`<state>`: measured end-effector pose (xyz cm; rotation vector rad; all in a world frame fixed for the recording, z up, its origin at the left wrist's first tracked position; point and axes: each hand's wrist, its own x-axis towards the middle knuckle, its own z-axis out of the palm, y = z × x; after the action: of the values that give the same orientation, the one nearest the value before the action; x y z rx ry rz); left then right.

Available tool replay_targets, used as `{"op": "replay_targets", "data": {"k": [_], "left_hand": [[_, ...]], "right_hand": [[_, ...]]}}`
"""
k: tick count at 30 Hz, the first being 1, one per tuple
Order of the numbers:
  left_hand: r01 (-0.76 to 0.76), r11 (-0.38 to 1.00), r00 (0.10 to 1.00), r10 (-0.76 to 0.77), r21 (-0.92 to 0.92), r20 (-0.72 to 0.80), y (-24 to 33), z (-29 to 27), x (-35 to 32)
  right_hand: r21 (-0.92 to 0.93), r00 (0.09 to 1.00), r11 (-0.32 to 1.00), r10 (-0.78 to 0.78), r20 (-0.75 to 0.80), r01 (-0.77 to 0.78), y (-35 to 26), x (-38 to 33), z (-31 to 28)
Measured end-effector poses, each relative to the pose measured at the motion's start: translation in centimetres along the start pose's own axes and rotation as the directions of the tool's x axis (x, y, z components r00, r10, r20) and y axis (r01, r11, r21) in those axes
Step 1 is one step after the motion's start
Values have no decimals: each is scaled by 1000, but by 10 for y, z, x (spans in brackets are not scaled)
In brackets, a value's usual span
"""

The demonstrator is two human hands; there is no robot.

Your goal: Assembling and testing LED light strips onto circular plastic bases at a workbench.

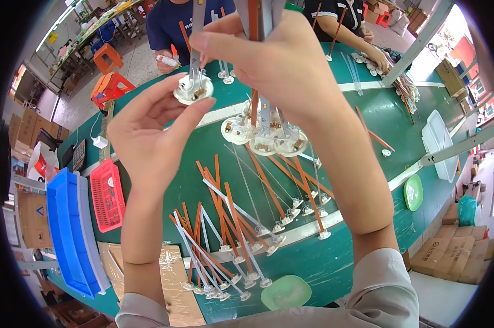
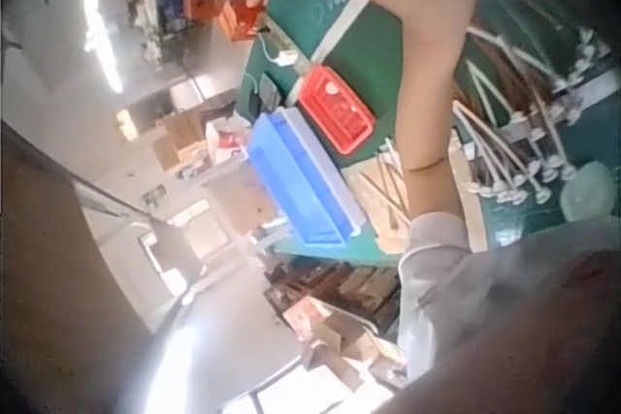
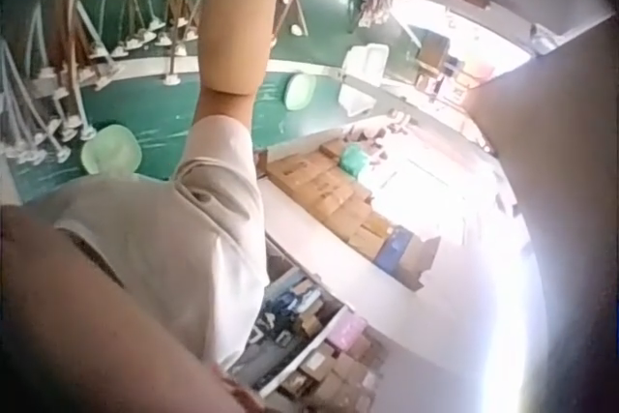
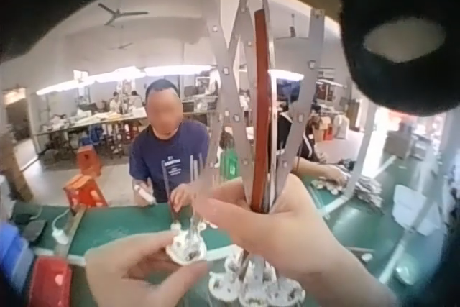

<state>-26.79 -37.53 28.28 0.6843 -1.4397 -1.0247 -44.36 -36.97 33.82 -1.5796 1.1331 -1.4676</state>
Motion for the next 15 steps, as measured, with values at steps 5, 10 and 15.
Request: {"op": "replay_targets", "data": {"k": [5,10,15], "left_hand": [[-527,240,628,757,815,183,-21,7,-11],[-606,212,529,827,767,189,-39,19,-29],[-701,181,464,851,689,248,-49,19,-39]], "right_hand": [[115,999,993,-41,32,37,29,-28,-2],[474,998,879,62,-3,-53,61,-50,-4],[571,996,819,4,94,-57,71,-60,-6]]}}
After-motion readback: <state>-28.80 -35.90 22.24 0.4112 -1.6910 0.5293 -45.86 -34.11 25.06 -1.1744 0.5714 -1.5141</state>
